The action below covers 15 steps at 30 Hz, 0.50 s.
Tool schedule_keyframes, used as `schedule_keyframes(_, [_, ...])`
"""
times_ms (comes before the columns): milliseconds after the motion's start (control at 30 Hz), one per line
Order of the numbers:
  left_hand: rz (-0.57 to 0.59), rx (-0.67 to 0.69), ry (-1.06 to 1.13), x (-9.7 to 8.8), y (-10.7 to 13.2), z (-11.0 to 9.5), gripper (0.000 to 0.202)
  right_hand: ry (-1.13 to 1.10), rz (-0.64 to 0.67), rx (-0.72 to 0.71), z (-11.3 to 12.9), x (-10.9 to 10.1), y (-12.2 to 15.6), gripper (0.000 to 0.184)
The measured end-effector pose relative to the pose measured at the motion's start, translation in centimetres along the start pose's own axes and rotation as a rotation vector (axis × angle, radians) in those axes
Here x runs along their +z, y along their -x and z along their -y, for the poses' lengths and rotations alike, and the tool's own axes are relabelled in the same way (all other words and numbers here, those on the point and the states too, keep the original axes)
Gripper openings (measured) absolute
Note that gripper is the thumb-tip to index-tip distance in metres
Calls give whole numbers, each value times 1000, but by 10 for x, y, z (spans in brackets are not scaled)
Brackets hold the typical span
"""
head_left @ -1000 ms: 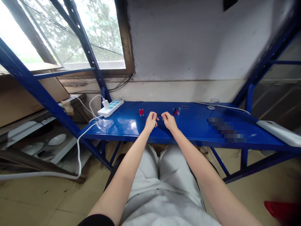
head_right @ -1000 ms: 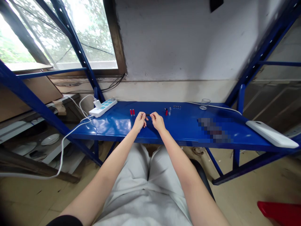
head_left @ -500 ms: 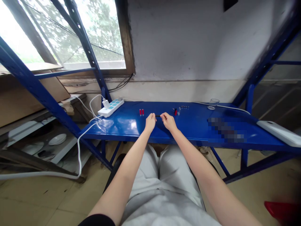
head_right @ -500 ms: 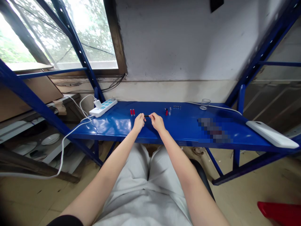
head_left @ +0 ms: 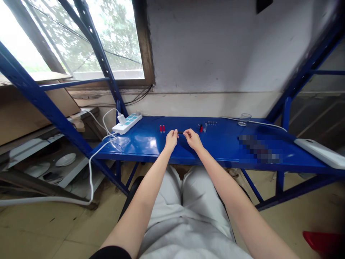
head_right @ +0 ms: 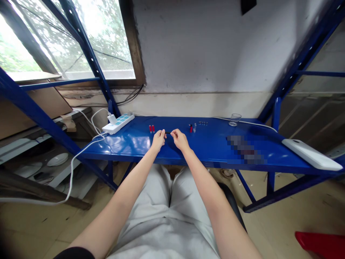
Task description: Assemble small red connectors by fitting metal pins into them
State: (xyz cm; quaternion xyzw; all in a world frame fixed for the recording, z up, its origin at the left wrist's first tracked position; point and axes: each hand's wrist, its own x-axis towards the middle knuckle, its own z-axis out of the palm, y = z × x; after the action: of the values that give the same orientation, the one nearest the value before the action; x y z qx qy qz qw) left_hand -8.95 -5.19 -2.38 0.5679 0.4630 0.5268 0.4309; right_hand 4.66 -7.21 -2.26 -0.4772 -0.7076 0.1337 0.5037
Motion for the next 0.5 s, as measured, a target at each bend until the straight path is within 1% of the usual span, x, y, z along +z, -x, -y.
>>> schedule_keyframes(100, [-31,63,-8,0,0,1,32,-39,-3,22,-2,1,0,23])
schedule_keyframes(300, [-44,134,-17,-1,0,1,25,-37,2,76,3,0,0,27])
schedule_keyframes(500, [-52,143,-96,-1,0,1,31,-11,-18,67,5,-3,0,28])
